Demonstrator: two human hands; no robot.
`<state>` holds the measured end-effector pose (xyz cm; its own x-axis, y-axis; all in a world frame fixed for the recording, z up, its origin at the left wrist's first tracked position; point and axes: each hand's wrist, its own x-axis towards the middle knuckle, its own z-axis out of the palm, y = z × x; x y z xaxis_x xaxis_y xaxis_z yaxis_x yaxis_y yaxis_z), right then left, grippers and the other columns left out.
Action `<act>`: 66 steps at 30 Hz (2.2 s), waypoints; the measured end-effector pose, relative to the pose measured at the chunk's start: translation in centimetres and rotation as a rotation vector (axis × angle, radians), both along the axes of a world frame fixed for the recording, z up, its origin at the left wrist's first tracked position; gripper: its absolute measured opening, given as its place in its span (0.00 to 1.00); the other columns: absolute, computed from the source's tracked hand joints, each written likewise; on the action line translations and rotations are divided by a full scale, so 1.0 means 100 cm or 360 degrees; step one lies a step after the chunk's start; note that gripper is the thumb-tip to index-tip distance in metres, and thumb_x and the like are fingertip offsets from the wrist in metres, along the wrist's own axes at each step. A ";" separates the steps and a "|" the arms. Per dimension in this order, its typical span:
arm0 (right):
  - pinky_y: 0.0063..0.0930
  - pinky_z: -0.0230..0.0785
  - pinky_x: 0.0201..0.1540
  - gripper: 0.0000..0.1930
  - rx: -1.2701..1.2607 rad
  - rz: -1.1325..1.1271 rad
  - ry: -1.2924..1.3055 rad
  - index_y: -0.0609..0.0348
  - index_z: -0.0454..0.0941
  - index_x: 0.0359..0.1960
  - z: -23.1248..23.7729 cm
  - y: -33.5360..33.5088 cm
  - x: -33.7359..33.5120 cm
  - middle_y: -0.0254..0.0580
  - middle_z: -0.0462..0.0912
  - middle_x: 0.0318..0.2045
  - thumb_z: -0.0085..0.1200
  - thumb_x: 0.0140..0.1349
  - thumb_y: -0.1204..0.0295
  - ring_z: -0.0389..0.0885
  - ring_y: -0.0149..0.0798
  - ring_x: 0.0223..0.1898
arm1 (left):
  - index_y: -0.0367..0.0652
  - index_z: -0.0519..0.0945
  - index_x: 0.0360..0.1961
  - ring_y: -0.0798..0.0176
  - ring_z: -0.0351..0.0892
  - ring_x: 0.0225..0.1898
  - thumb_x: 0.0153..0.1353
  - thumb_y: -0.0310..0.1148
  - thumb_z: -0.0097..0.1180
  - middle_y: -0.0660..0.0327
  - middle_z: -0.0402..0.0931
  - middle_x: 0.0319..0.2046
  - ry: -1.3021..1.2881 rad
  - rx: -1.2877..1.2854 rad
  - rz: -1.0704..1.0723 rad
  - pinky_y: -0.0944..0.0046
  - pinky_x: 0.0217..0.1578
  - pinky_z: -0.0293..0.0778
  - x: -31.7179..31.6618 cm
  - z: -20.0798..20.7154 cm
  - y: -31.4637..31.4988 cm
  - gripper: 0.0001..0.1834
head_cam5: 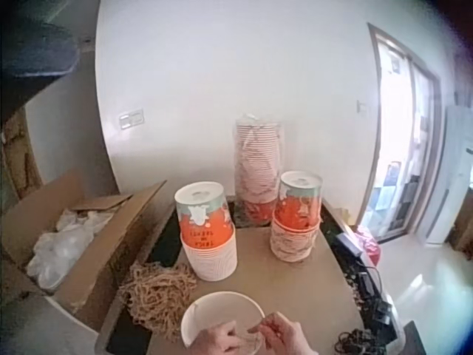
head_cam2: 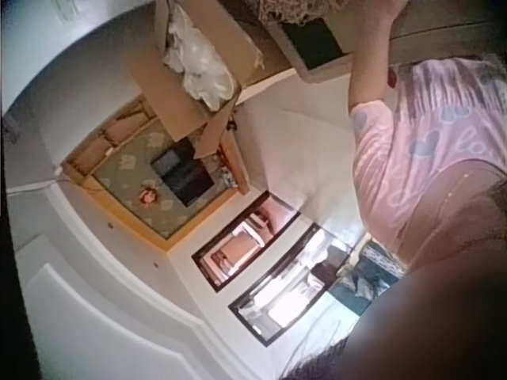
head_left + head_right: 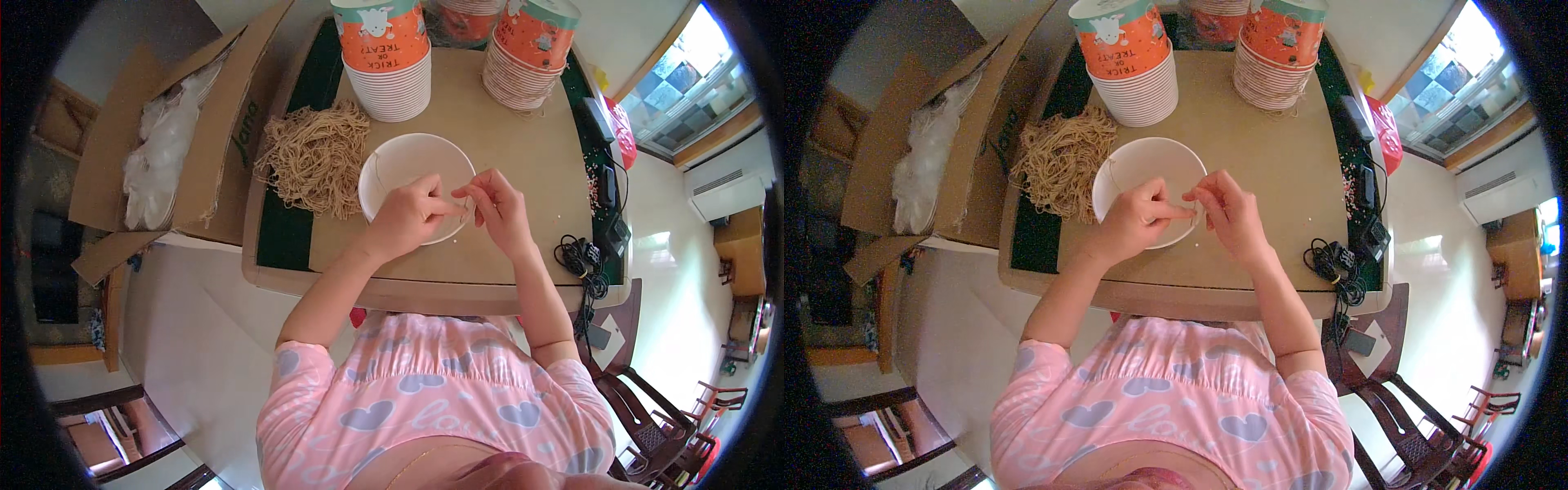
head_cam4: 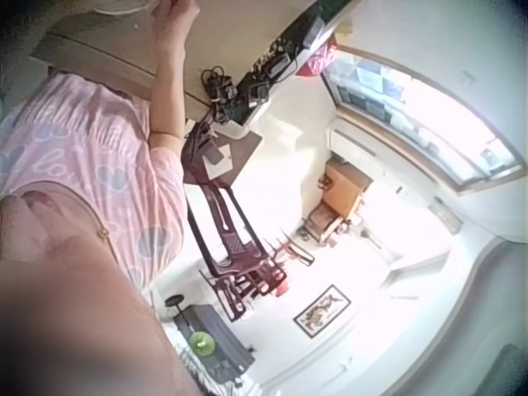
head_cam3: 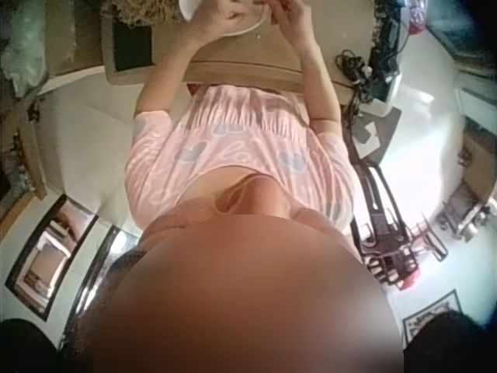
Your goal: Attaching string handles to decorative Halloween-themed paper cups.
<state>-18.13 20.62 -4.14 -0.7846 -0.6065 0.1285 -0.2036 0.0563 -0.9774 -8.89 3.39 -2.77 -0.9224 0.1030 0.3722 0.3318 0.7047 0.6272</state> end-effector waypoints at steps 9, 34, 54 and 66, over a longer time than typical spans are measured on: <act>0.19 0.63 0.21 0.03 -0.0015 -0.0021 0.0071 0.62 0.77 0.36 -0.012 -0.004 0.006 0.33 0.80 0.23 0.54 0.64 0.76 0.71 0.21 0.19 | 0.43 0.76 0.28 0.61 0.75 0.27 0.53 0.27 0.61 0.61 0.71 0.30 0.0076 -0.0257 0.0061 0.62 0.28 0.73 -0.003 0.012 0.015 0.04; 0.19 0.72 0.27 0.06 -0.0570 -0.0677 0.0737 0.64 0.82 0.34 -0.021 -0.031 0.046 0.42 0.80 0.36 0.62 0.54 0.83 0.79 0.30 0.31 | 0.43 0.81 0.30 0.78 0.66 0.20 0.64 0.35 0.55 0.69 0.76 0.25 -0.1153 0.1969 0.0123 0.77 0.17 0.55 -0.006 0.007 -0.005 0.09; 0.20 0.65 0.29 0.04 -0.0248 -0.0524 0.0414 0.63 0.78 0.31 -0.014 -0.025 0.037 0.36 0.80 0.27 0.60 0.55 0.81 0.71 0.27 0.25 | 0.35 0.83 0.37 0.76 0.74 0.26 0.59 0.25 0.58 0.65 0.81 0.28 -0.0466 0.0938 0.0327 0.74 0.30 0.72 0.005 0.017 0.004 0.06; 0.20 0.66 0.29 0.05 -0.0227 -0.0528 0.0479 0.62 0.77 0.30 -0.012 -0.025 0.035 0.35 0.80 0.27 0.61 0.53 0.81 0.72 0.26 0.25 | 0.37 0.81 0.36 0.72 0.76 0.26 0.58 0.26 0.59 0.61 0.82 0.32 -0.0352 0.0741 0.0356 0.72 0.29 0.72 0.011 0.018 0.010 0.05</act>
